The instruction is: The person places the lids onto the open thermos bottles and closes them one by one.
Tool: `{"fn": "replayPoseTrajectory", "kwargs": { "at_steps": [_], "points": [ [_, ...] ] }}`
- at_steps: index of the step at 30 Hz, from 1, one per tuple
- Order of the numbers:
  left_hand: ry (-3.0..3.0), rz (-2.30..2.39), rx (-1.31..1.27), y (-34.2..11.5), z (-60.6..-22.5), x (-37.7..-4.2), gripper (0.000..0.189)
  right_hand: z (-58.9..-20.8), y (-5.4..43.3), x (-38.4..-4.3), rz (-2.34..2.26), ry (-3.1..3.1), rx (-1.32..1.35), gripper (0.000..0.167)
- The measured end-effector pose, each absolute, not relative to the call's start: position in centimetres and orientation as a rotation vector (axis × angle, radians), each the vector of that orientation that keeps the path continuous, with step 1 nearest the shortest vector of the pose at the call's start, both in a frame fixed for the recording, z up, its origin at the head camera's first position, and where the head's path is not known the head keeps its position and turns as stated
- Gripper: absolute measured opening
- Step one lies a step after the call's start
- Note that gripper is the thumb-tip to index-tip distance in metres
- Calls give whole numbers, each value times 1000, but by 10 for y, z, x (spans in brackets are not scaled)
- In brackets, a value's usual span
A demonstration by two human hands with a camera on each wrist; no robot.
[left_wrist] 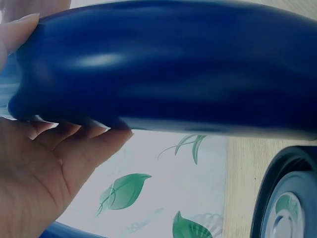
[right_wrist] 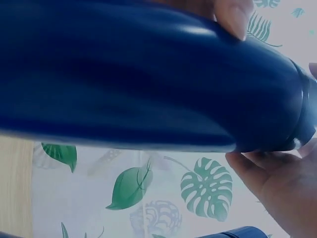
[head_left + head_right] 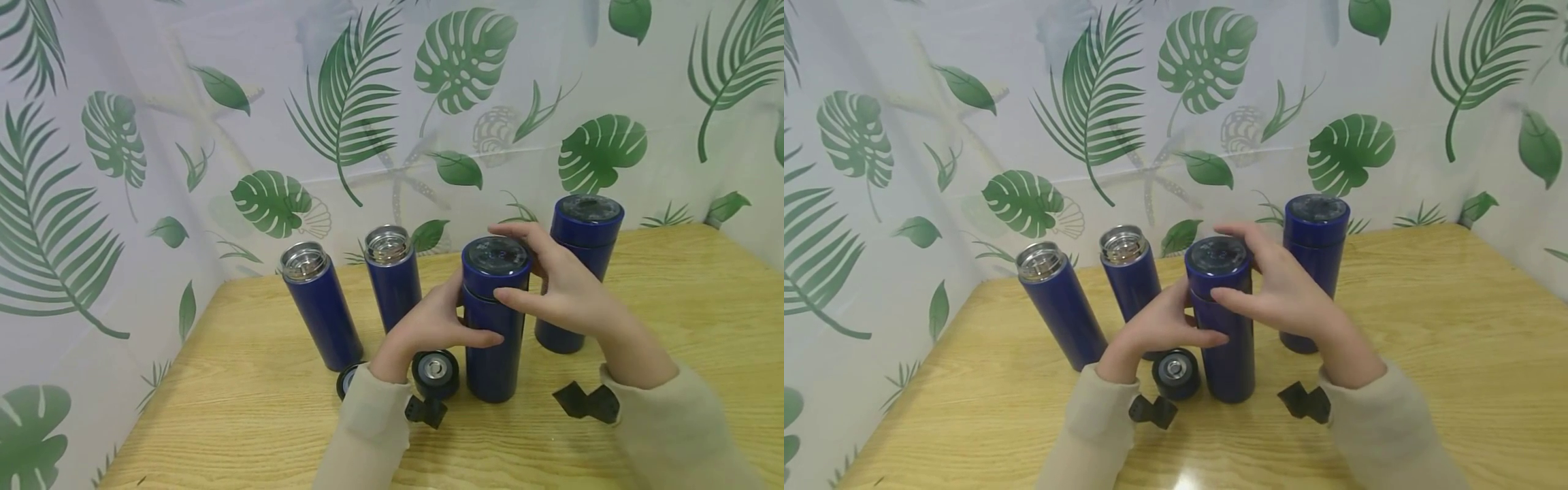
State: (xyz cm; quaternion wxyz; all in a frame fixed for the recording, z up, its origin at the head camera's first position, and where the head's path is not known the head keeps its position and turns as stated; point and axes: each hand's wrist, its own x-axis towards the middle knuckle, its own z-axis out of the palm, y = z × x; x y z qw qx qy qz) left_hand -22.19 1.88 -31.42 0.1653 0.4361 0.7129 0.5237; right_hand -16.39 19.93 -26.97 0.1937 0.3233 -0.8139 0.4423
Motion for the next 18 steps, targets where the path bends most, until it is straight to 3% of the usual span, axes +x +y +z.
{"fn": "replayPoseTrajectory", "kwargs": {
  "at_steps": [5,18],
  "points": [
    [2061,1483,1247,19,-314,-221,91,-270,200,-165,1317,-2235,973,66],
    [2206,1455,1236,18,-294,-203,82,-269,189,-159,1064,-2299,626,56]
  ]
}}
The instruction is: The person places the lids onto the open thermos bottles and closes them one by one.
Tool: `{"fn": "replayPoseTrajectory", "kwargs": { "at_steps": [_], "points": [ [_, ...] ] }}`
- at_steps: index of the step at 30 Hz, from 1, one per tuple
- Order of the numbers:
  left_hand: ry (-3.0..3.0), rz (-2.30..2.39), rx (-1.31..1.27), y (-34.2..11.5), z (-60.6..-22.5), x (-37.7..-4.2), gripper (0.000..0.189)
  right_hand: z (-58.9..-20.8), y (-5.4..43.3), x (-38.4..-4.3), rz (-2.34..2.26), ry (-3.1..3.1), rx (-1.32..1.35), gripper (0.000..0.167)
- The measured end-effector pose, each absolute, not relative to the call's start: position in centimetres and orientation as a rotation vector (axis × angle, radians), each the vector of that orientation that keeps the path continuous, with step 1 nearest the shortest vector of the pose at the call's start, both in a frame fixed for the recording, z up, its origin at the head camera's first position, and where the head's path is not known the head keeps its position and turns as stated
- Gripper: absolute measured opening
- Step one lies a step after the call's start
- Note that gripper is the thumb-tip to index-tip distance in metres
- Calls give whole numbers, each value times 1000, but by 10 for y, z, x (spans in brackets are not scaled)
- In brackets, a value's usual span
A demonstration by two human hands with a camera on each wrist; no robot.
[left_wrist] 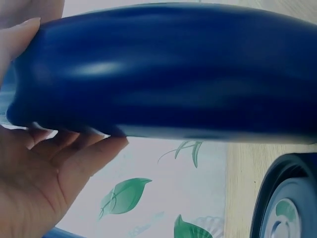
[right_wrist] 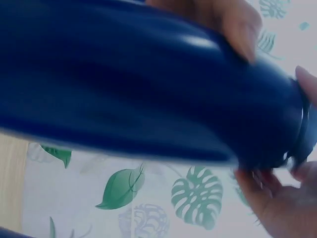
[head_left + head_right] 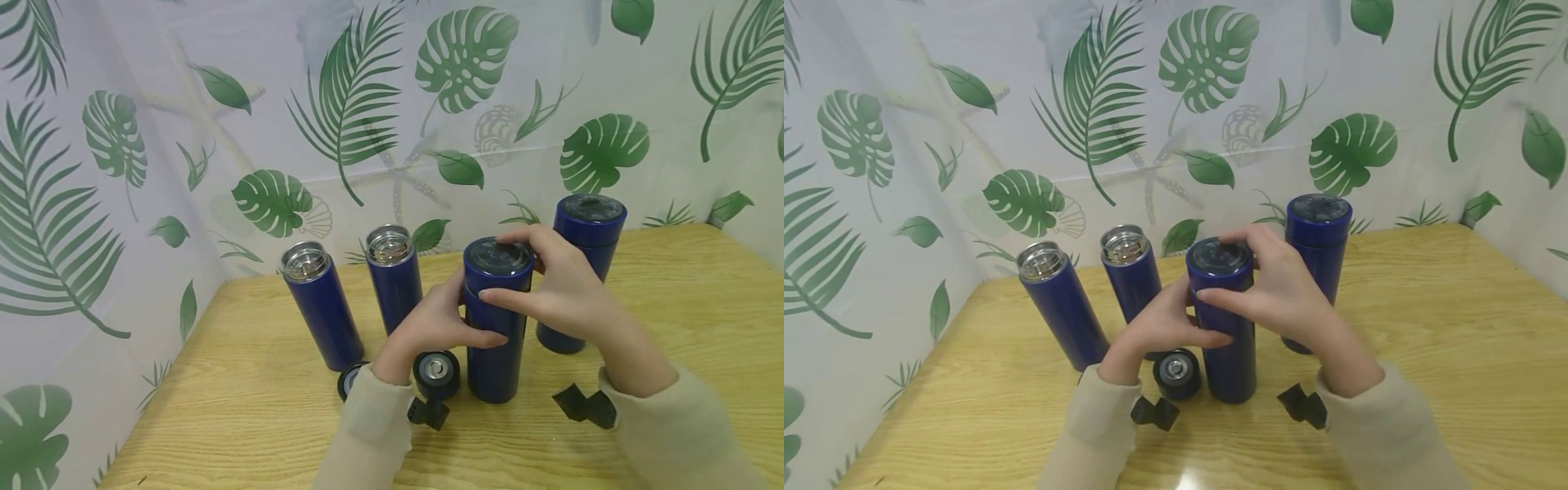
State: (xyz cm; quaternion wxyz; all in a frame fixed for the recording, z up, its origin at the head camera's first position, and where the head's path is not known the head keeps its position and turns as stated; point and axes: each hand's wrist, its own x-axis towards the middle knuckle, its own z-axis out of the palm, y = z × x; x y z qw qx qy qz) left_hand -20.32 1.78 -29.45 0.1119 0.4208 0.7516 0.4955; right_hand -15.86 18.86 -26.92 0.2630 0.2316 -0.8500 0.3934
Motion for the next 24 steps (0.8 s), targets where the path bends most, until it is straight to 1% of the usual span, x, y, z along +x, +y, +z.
{"fn": "replayPoseTrajectory", "kwargs": {
  "at_steps": [3,6,8,14,17,20,24],
  "points": [
    [2246,1465,1242,19,-286,-195,82,-270,184,-159,986,-2284,528,57],
    [2274,1460,1255,19,-284,-192,83,-270,183,-160,970,-2314,507,62],
    [2271,1456,1246,19,-283,-191,84,-270,185,-160,1018,-2346,556,64],
    [2265,1438,1178,18,-283,-191,89,-267,196,-161,1251,-2355,817,70],
    [2261,1446,1169,18,-284,-192,89,-267,199,-162,1313,-2343,869,71],
    [2257,1458,1180,19,-284,-192,89,-267,199,-161,1314,-2357,837,72],
    [2265,1465,1191,19,-283,-190,88,-266,195,-159,1221,-2393,696,73]
  ]
}}
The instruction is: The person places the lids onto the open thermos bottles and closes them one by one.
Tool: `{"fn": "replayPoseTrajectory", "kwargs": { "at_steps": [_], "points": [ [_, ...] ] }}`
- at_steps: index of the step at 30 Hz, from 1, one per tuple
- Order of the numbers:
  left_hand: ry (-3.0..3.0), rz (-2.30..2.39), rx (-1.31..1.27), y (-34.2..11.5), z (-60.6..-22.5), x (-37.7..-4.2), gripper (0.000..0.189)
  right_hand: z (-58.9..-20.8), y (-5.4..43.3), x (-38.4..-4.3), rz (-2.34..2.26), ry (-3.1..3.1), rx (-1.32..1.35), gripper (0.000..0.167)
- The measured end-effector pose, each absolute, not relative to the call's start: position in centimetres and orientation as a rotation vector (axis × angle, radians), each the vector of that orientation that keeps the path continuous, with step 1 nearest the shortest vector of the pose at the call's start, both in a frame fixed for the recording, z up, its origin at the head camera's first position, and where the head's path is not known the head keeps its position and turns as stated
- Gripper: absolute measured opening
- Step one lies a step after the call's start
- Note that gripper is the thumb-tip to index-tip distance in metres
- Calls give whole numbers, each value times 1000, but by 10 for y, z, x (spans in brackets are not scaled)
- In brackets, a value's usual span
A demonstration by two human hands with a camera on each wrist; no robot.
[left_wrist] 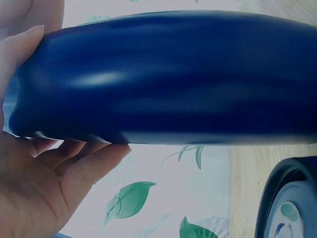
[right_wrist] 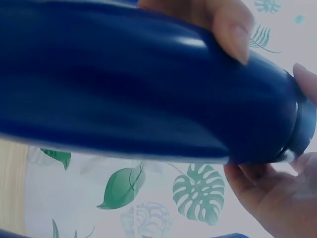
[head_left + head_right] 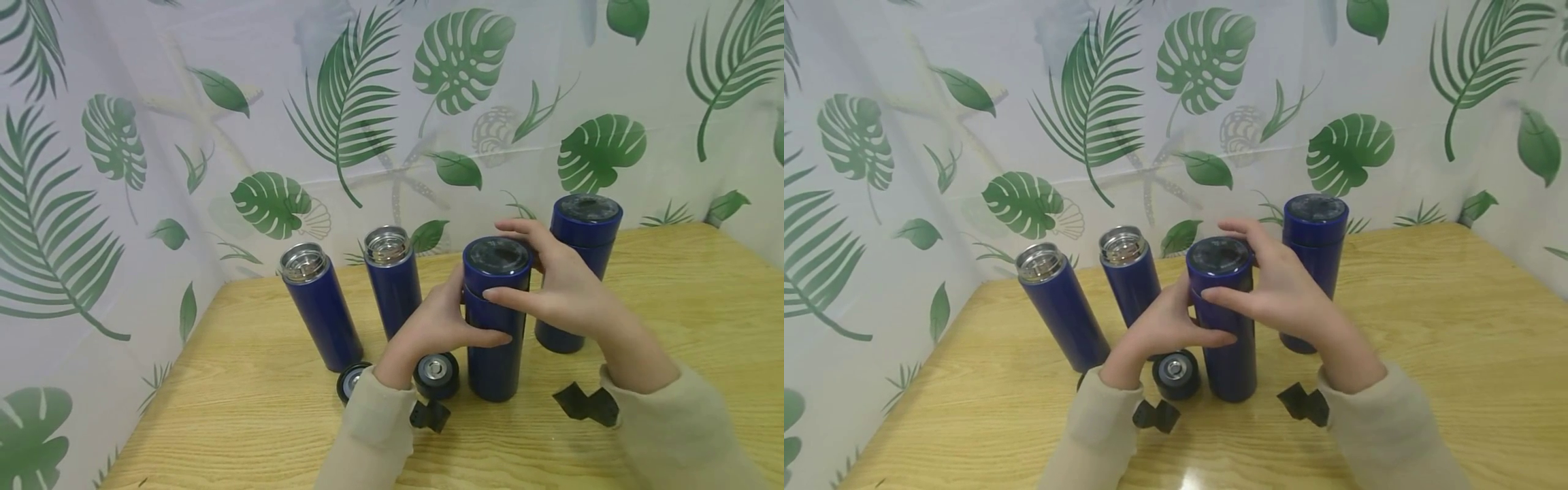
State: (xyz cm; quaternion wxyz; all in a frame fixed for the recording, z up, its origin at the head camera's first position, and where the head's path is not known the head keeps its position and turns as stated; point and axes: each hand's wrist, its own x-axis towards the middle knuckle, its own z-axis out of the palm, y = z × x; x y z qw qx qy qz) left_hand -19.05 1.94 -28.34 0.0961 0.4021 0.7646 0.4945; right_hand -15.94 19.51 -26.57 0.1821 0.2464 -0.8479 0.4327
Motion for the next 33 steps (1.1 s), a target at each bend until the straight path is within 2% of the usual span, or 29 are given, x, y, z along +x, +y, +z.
{"fn": "replayPoseTrajectory", "kwargs": {
  "at_steps": [5,8,16,20,26,30,33],
  "points": [
    [2306,1457,1176,21,-282,-188,87,-267,186,-159,1051,-2374,503,74],
    [2325,1450,1161,22,-283,-187,87,-268,185,-160,998,-2372,480,76],
    [2270,1493,1195,25,-305,-206,93,-268,202,-160,1204,-2386,830,77],
    [2247,1513,1195,26,-310,-210,94,-266,204,-160,1227,-2386,875,77],
    [2308,1469,1149,24,-292,-195,88,-267,197,-159,1103,-2383,714,81],
    [2352,1440,1163,25,-294,-196,87,-269,189,-160,1010,-2374,573,81],
    [2364,1431,1178,26,-304,-205,89,-270,189,-161,1001,-2389,571,81]
  ]
}}
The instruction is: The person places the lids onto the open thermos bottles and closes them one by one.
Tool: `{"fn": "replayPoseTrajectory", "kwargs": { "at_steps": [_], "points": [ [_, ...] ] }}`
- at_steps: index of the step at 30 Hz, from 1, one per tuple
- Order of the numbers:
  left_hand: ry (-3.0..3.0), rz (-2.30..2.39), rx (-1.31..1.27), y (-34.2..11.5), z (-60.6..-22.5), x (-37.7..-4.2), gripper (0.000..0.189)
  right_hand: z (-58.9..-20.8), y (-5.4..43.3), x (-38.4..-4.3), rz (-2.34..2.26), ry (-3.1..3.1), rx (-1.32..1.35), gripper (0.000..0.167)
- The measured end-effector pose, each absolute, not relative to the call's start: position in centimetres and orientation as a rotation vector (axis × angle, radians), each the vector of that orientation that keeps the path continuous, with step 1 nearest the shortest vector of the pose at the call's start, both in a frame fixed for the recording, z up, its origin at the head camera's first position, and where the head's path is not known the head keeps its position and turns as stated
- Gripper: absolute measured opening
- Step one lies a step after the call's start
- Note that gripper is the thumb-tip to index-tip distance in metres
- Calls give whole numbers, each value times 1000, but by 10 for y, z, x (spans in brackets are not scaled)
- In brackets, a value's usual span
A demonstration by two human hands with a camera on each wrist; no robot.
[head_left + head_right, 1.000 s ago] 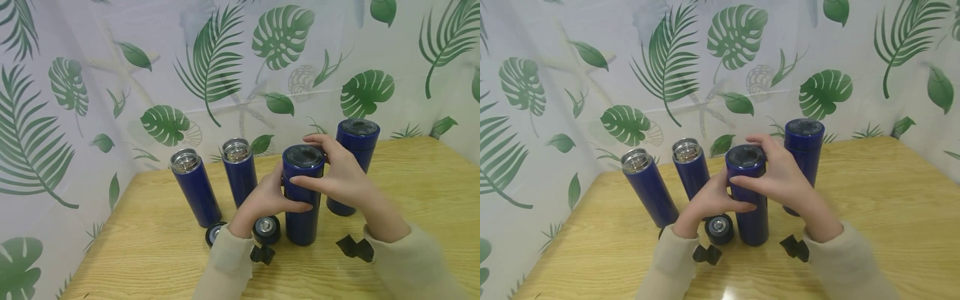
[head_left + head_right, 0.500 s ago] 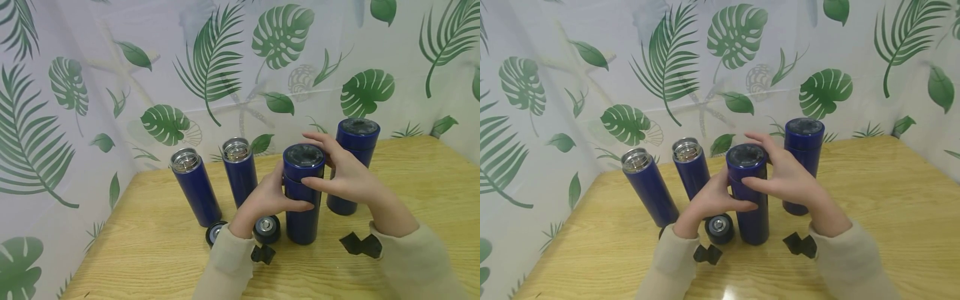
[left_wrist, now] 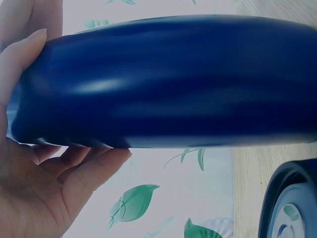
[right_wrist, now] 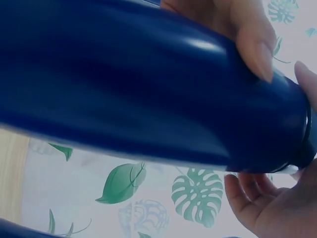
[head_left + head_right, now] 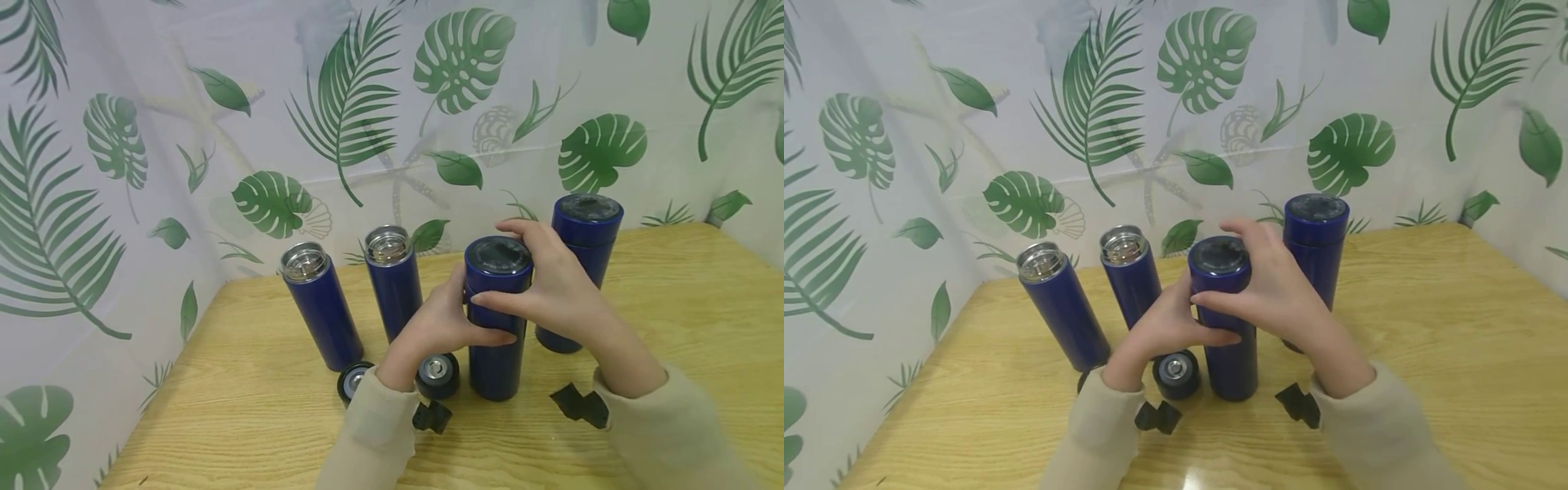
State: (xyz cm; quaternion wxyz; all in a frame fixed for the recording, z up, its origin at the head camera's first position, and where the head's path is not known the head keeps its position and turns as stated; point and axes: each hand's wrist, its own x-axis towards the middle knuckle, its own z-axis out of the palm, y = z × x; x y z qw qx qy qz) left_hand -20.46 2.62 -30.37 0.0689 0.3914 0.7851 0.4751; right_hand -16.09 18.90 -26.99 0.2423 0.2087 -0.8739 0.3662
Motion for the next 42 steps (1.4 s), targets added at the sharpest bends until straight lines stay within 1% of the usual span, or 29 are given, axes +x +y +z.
{"fn": "replayPoseTrajectory", "kwargs": {
  "at_steps": [4,7,10,13,17,22,26,31,34,37,42],
  "points": [
    [2362,1428,1143,26,-303,-204,90,-269,197,-161,1115,-2404,731,81],
    [2336,1445,1134,25,-294,-197,90,-268,204,-161,1184,-2405,852,81],
    [2310,1462,1131,24,-285,-189,89,-267,206,-161,1179,-2407,893,80],
    [2319,1456,1124,23,-285,-189,88,-268,205,-161,1129,-2390,873,82],
    [2346,1436,1121,25,-297,-199,89,-269,200,-161,1020,-2366,771,85],
    [2363,1432,1118,27,-309,-208,91,-270,195,-160,964,-2356,688,84],
    [2374,1428,1093,27,-307,-206,91,-269,198,-161,1008,-2370,740,82],
    [2338,1449,1075,25,-290,-193,90,-267,206,-161,1126,-2405,881,81],
    [2318,1460,1077,24,-284,-188,89,-266,208,-161,1161,-2405,913,80],
    [2330,1456,1069,25,-288,-191,89,-266,207,-161,1172,-2407,899,80],
    [2357,1450,1074,27,-305,-203,91,-266,204,-160,1116,-2415,820,82]
  ]
}}
